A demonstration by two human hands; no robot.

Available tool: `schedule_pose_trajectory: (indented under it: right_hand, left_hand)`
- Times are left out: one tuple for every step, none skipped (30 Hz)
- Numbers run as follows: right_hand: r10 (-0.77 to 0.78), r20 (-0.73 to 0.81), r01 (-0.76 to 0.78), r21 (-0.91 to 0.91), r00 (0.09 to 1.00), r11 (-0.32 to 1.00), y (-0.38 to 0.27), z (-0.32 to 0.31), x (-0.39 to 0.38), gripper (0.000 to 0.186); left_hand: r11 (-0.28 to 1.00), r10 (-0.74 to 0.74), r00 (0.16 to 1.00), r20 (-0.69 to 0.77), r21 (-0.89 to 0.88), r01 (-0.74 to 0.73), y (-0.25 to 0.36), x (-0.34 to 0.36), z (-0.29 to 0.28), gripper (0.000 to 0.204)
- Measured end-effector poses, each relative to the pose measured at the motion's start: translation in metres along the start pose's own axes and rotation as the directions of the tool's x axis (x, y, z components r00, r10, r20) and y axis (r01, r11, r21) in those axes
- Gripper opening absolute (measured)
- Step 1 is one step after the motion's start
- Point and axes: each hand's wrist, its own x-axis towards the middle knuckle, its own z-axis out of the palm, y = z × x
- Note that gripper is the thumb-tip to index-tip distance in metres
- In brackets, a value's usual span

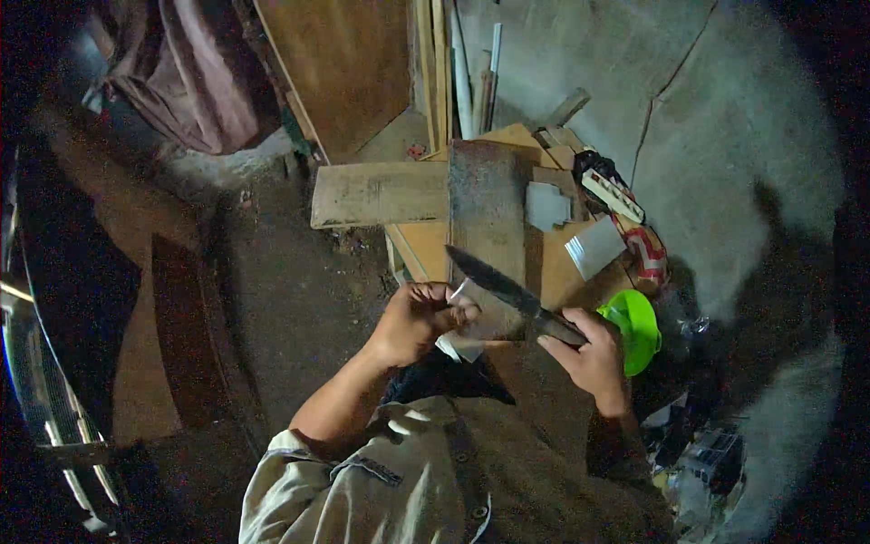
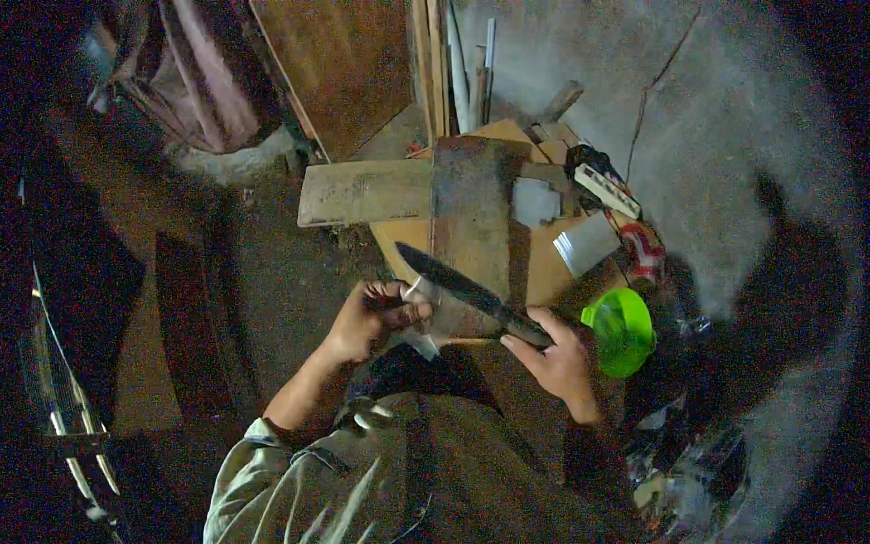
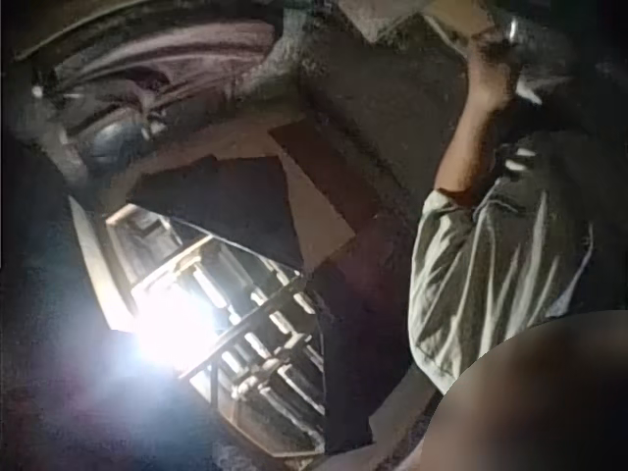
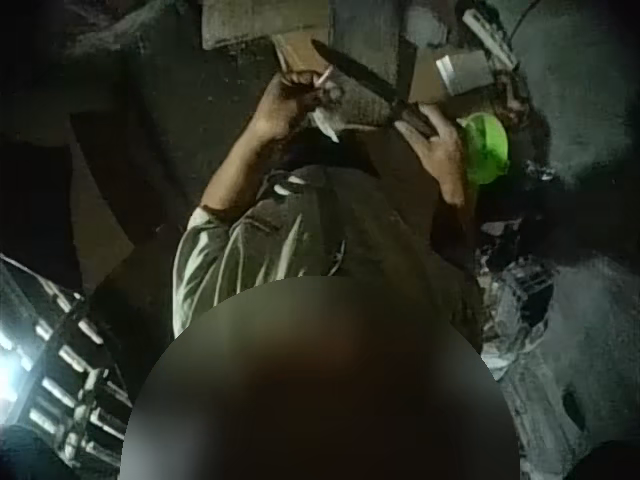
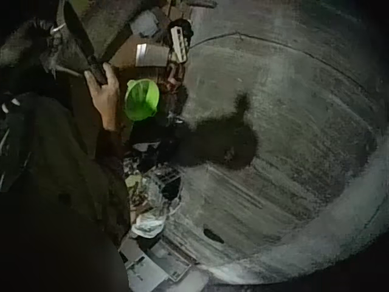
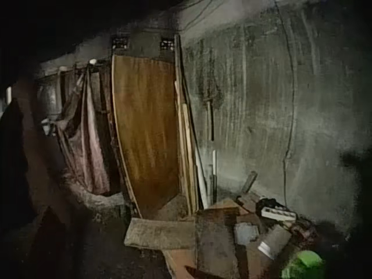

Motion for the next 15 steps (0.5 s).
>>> schedule_pose_trajectory:
  right_hand:
    - [0.020, 0.053, -0.021, 0.027, 0.998, 0.999, 0.001, -0.001, 0.002, 0.038]
    - [-0.011, 0.020, 0.011, -0.013, 1.000, 1.000, 0.000, -0.001, 0.003, 0.041]
    - [-0.010, 0.013, 0.010, -0.009, 1.000, 1.000, 0.002, -0.002, 0.005, 0.041]
    - [-0.074, 0.015, 0.075, -0.088, 0.997, 0.993, 0.007, -0.005, 0.007, 0.043]
    - [-0.138, 0.024, 0.140, -0.167, 0.990, 0.976, 0.013, -0.008, 0.010, 0.044]
    - [-0.108, 0.031, 0.112, -0.223, 0.994, 0.968, 0.021, -0.014, 0.012, 0.047]
    - [0.082, 0.068, -0.079, -0.044, 0.994, 0.996, 0.009, -0.023, 0.016, 0.048]
    - [0.047, -0.115, -0.061, -0.121, 0.992, 0.991, 0.020, -0.022, 0.020, 0.046]
    - [-0.002, -0.289, -0.058, -0.200, 0.957, 0.978, 0.035, -0.024, 0.024, 0.043]
    - [-0.003, -0.290, -0.055, -0.191, 0.957, 0.980, 0.047, -0.030, 0.028, 0.043]
    - [0.054, -0.312, -0.085, -0.088, 0.949, 0.993, 0.056, -0.039, 0.029, 0.039]
    - [0.112, -0.328, -0.113, 0.017, 0.938, 0.993, 0.062, -0.043, 0.029, 0.036]
    - [0.116, -0.329, -0.115, 0.022, 0.937, 0.993, 0.060, -0.034, 0.026, 0.036]
    - [0.309, -0.230, -0.220, 0.343, 0.923, 0.913, 0.052, -0.017, 0.021, 0.031]
    - [0.455, -0.077, -0.317, 0.616, 0.887, 0.721, 0.046, -0.002, 0.018, 0.027]
  left_hand:
    - [1.000, 0.002, 1.000, 0.008, 0.006, -0.002, 0.001, 0.000, 0.001, 0.006]
    - [0.990, -0.021, 0.999, 0.045, -0.135, 0.027, 0.002, -0.001, 0.001, 0.005]
    - [0.960, -0.039, 0.996, 0.085, -0.272, 0.061, 0.003, -0.003, 0.002, 0.004]
    - [0.918, 0.024, 0.997, 0.073, -0.397, 0.007, 0.001, -0.004, 0.003, 0.005]
    - [0.920, 0.024, 0.997, 0.078, -0.392, 0.009, 0.001, -0.005, 0.002, 0.005]
    - [0.937, 0.033, 0.998, 0.049, -0.348, -0.014, 0.005, -0.007, 0.002, 0.005]
    - [0.953, 0.044, 0.999, 0.019, -0.302, -0.036, 0.007, -0.008, 0.000, 0.005]
    - [0.984, -0.052, 0.986, 0.159, -0.158, 0.077, 0.003, -0.002, -0.008, 0.009]
    - [0.985, -0.053, 0.986, 0.160, -0.153, 0.078, 0.000, -0.003, -0.009, 0.009]
    - [0.935, -0.056, 0.984, 0.168, -0.337, 0.110, -0.003, -0.006, -0.010, 0.013]
    - [0.845, -0.054, 0.981, 0.185, -0.514, 0.143, -0.005, -0.007, -0.009, 0.018]
    - [0.914, -0.054, 0.981, 0.187, -0.386, 0.124, -0.008, -0.004, -0.009, 0.020]
    - [0.916, -0.058, 0.980, 0.188, -0.382, 0.127, -0.014, -0.002, -0.009, 0.020]
    - [0.960, -0.116, 0.964, 0.238, -0.223, 0.170, -0.021, 0.002, -0.009, 0.020]
    - [0.978, -0.180, 0.944, 0.277, -0.056, 0.203, -0.024, 0.005, -0.008, 0.020]
